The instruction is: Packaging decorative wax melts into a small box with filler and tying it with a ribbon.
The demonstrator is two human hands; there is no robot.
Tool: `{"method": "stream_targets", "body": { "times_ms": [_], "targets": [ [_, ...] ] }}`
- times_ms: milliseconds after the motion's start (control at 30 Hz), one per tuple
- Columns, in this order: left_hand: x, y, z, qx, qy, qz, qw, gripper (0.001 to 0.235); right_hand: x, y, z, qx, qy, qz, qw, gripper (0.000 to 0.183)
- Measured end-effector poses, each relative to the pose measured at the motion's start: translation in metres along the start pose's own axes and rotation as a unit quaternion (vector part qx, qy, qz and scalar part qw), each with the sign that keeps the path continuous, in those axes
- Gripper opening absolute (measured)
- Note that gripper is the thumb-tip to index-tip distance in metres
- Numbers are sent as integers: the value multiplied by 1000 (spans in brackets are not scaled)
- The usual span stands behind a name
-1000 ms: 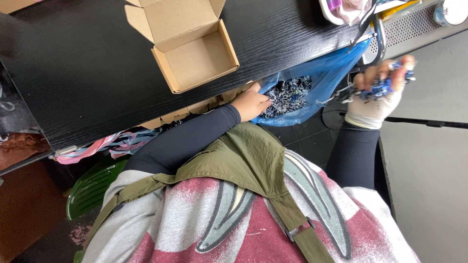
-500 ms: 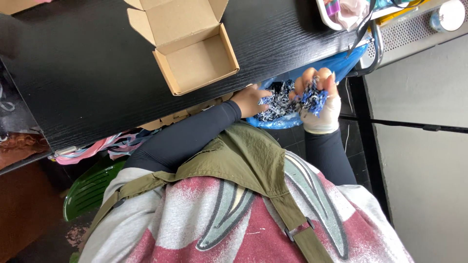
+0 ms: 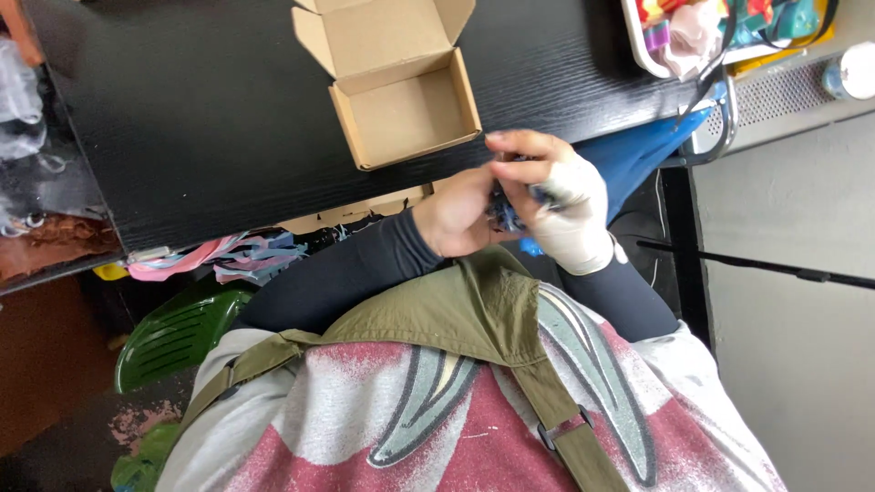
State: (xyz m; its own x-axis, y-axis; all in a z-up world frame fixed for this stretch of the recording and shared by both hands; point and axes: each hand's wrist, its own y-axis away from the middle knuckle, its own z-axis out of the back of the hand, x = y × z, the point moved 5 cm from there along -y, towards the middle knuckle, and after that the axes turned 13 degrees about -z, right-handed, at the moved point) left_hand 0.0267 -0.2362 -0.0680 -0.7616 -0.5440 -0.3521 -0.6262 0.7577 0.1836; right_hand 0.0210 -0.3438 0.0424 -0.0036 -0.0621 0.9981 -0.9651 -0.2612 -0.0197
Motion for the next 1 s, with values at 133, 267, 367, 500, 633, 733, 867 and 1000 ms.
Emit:
{"method": "stream_targets", "body": {
  "times_ms": [133,267,367,500,633,733,867,1000],
  "targets": [
    [-44,26,-45,2,107,-99,989,41,16,-17,-31,-20,361,193,912,19],
    [-58,37,-58,111,159,-201,960,65,-6,-9,-58,29,416,344,841,65],
    [-47,45,-48,148,141,-247,947,55,10,-21,-66,33,357,380,853,70],
    [-54,57,-54,8,-181,-341,922,41,31,-43,-57,-64,380,386,838,60],
    [-93,73,-80,-78,-348,-395,847,34,27,-57,-42,-154,390,291,860,60],
    [-130,87,-78,-130,-479,-450,742,25,25,-54,-30,-188,332,300,874,68],
    [-179,101,-92,-121,-683,-485,533,27,20,-52,-12,-175,357,179,900,50],
    [-192,114,-115,-100,-829,-481,267,48,5,-62,-6,-102,459,118,875,32]
  ]
}}
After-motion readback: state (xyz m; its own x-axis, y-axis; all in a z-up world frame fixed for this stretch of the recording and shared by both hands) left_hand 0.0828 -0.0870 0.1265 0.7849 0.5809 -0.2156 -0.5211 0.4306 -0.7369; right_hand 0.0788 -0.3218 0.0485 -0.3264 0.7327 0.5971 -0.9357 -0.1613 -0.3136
